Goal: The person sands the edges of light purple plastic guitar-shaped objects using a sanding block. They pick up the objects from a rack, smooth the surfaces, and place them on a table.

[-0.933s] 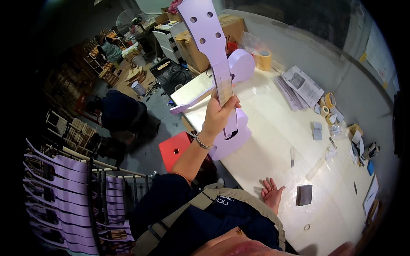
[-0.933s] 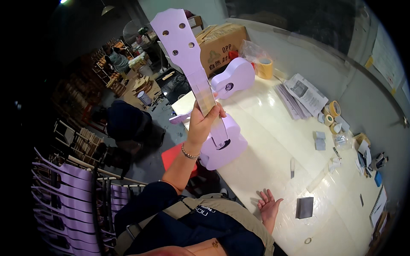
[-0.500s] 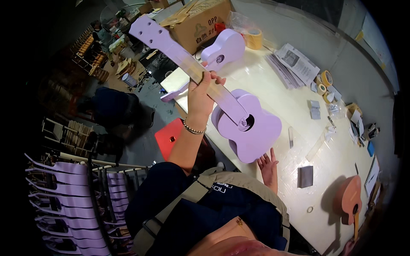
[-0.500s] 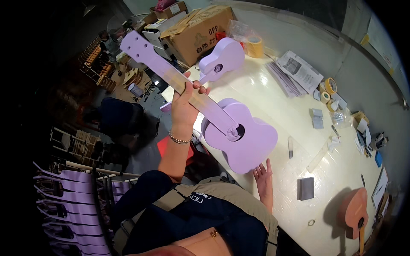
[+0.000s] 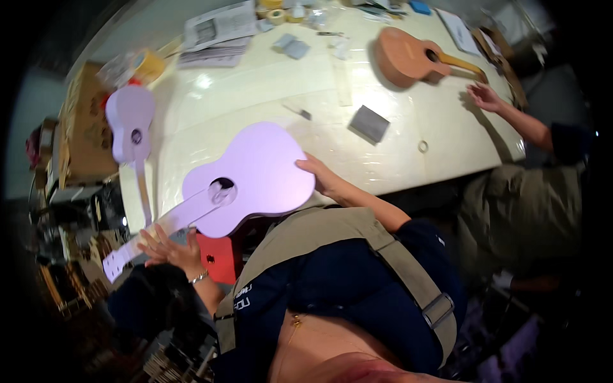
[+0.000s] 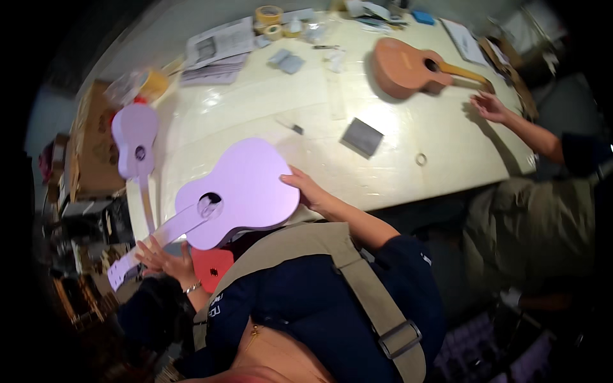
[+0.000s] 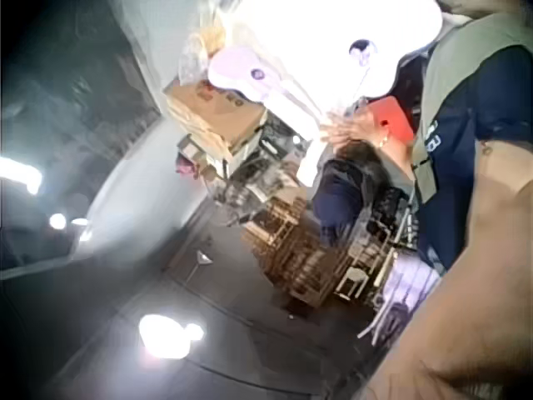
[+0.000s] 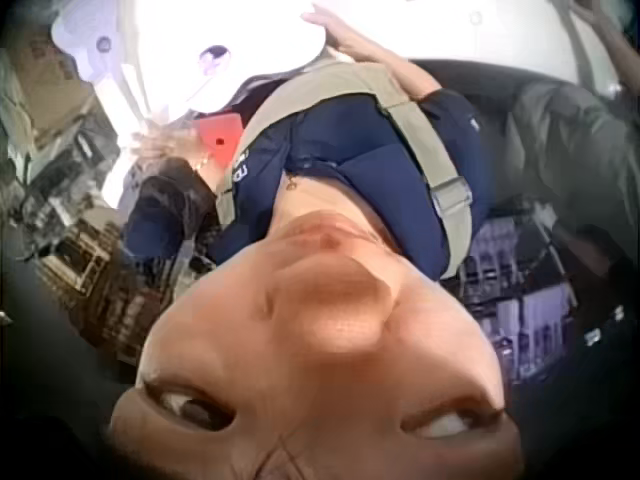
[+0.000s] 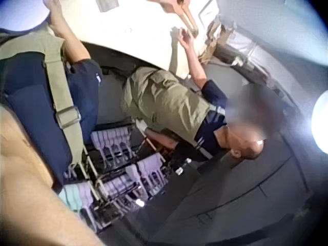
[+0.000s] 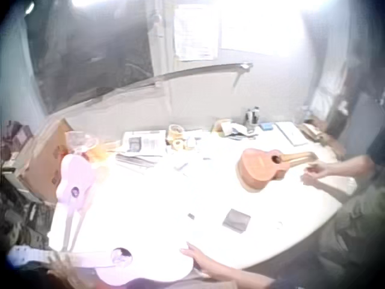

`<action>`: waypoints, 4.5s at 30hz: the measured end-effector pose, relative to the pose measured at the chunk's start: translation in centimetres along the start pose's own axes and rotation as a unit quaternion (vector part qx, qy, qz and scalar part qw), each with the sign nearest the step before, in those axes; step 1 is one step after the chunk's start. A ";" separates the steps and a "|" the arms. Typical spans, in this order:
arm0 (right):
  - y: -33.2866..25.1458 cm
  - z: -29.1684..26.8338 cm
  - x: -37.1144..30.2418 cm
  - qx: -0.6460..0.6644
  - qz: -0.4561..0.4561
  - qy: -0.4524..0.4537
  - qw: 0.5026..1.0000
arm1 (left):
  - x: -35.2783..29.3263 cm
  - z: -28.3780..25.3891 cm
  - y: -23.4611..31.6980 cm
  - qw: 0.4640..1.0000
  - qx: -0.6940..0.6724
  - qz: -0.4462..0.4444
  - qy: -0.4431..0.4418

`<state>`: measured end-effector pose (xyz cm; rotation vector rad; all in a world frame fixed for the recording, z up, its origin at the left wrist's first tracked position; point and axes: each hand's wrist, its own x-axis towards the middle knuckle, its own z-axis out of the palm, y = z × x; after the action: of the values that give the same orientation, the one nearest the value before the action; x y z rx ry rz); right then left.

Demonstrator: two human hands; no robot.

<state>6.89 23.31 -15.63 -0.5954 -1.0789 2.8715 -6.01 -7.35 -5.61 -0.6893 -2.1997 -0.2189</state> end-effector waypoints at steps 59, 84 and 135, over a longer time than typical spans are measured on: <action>9.7 -0.3 -9.0 0.024 0.069 0.297 0.952 | 0.3 18.9 -16.5 0.982 0.052 -0.171 -0.060; 7.2 -4.1 -4.7 -0.244 0.418 -0.139 0.864 | -9.0 -20.0 12.3 0.845 -0.321 -0.370 0.215; 49.3 6.0 -50.6 -0.546 0.578 -0.601 0.075 | -44.3 -50.4 51.1 0.407 0.330 -0.623 0.581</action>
<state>57.42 -25.47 -25.46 -0.7051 0.8933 0.0004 78.06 -1.23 -8.73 1.3657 -0.7105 -0.3480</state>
